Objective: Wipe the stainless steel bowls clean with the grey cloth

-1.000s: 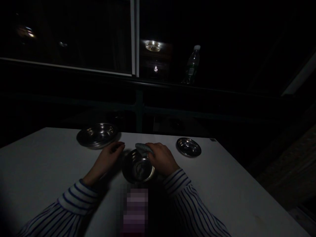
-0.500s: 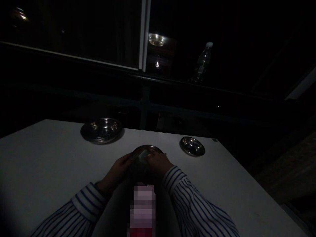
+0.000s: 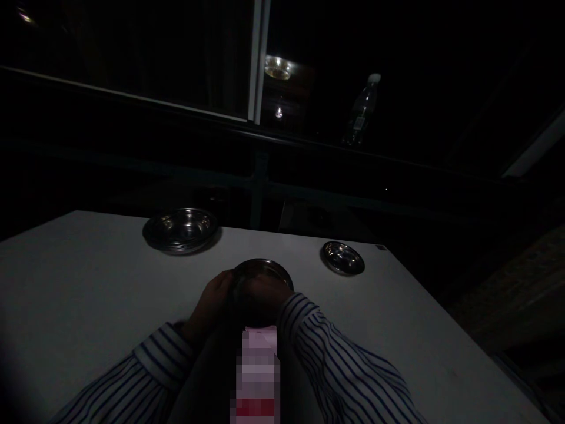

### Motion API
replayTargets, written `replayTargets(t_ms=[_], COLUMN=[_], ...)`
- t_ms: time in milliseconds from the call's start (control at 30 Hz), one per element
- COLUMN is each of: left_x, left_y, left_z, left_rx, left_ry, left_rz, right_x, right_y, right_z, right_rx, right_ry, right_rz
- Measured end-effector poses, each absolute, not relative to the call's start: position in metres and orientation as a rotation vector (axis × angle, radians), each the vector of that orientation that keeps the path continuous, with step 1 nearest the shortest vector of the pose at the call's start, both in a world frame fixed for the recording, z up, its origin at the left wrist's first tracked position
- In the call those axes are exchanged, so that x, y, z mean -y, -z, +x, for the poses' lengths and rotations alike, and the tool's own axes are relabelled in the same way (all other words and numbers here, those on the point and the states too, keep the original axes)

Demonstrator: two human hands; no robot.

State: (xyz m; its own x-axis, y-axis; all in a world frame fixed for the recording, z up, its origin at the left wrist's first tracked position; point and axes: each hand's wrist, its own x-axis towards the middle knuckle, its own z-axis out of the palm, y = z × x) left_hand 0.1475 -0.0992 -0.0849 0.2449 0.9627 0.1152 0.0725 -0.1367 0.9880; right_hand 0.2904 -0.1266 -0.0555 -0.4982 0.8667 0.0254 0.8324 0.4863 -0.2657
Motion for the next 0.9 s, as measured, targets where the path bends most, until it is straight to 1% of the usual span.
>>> replayTargets(t_ms=[167, 267, 433, 500, 567, 767, 900], left_x=[0.101, 0.102, 0.103, 0.104, 0.105, 0.104, 0.1], left_y=[0.082, 0.081, 0.079, 0.078, 0.076, 0.077, 0.084], left_z=[0.149, 0.151, 0.151, 0.15, 0.149, 0.147, 0.149], left_rx=[-1.044, -1.065, -1.109, -1.132, -1.123, -1.124, -1.14], left_ry=[-1.059, -1.075, -1.106, -1.106, -1.096, -1.073, -1.094], left_rz=[1.433, 1.414, 1.373, 1.408, 1.431, 1.494, 1.477], right_x=[0.125, 0.124, 0.127, 0.129, 0.131, 0.125, 0.124], right_y=[0.037, 0.034, 0.044, 0.048, 0.048, 0.037, 0.034], right_z=[0.294, 0.295, 0.288, 0.286, 0.284, 0.283, 0.281], right_rx=[2.512, 2.539, 2.75, 2.768, 2.75, 2.586, 2.608], right_ry=[-0.125, -0.124, -0.229, -0.238, -0.209, -0.085, -0.096], right_rz=[-1.871, -1.869, -1.56, -1.528, -1.572, -1.941, -1.904])
